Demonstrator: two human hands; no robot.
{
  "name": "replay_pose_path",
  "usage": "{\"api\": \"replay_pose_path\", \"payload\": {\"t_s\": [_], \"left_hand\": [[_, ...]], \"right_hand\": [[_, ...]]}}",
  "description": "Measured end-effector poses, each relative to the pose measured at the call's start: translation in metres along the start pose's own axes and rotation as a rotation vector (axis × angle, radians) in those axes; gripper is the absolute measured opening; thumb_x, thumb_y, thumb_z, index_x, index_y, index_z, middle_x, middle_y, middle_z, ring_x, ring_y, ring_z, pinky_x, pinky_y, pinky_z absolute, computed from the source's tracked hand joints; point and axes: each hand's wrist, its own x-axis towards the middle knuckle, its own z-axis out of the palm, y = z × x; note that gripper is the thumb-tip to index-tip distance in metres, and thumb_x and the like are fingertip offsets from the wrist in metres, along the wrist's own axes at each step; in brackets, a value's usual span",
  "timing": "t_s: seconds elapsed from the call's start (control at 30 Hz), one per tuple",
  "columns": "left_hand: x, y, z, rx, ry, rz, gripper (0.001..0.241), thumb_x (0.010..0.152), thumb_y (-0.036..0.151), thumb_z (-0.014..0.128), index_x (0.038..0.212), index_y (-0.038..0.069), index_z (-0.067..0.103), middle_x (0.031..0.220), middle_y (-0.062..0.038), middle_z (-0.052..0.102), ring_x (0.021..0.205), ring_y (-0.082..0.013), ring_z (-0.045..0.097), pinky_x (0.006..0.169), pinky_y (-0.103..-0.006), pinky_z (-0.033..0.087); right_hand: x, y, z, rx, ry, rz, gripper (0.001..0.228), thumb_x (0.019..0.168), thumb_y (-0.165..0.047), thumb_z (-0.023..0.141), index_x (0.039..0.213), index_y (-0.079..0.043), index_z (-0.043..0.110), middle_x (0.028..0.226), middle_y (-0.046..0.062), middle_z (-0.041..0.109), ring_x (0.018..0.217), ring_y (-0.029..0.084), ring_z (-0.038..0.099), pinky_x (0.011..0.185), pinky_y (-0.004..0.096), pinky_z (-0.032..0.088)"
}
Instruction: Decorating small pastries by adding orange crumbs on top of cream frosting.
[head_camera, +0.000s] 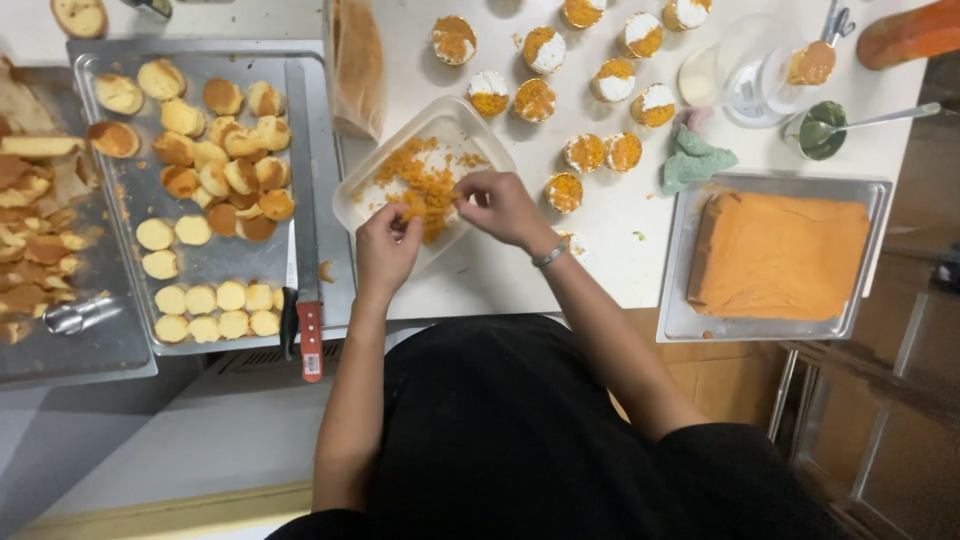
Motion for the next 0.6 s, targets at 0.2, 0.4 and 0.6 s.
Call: {"api": "replay_pose_path", "payload": {"t_s": [0.2, 0.4, 0.6], "left_hand": [[-0.002, 0.018, 0.009, -0.164, -0.071, 0.012, 0.026, 0.093, 0.014, 0.074, 0.113, -0.002, 0.069, 0.099, -0.014, 0.076, 0.083, -0.0191, 0.075, 0.073, -0.0309, 0.063], [0.001, 0.024, -0.01, -0.001, 0.016, 0.114, 0.03, 0.092, 0.003, 0.065, 0.121, 0.0, 0.071, 0.118, -0.015, 0.073, 0.102, -0.0252, 0.074, 0.082, -0.0306, 0.062], [0.0, 0.03, 0.001, 0.078, 0.041, 0.356, 0.028, 0.094, 0.002, 0.069, 0.122, -0.001, 0.073, 0.127, -0.017, 0.071, 0.113, -0.0303, 0.071, 0.095, -0.0348, 0.056]], "right_hand": [[-0.001, 0.003, 0.013, 0.253, -0.077, 0.04, 0.016, 0.092, -0.015, 0.076, 0.102, -0.003, 0.076, 0.084, -0.002, 0.072, 0.069, 0.002, 0.061, 0.06, 0.02, 0.05], [-0.001, -0.001, -0.006, 0.487, -0.145, 0.233, 0.012, 0.096, -0.014, 0.074, 0.103, -0.004, 0.076, 0.086, -0.003, 0.071, 0.07, 0.002, 0.058, 0.062, 0.02, 0.049], [-0.001, 0.004, -0.005, 0.637, -0.272, 0.226, 0.012, 0.098, -0.014, 0.072, 0.106, -0.005, 0.074, 0.09, -0.002, 0.073, 0.072, 0.002, 0.061, 0.066, 0.021, 0.054]]}}
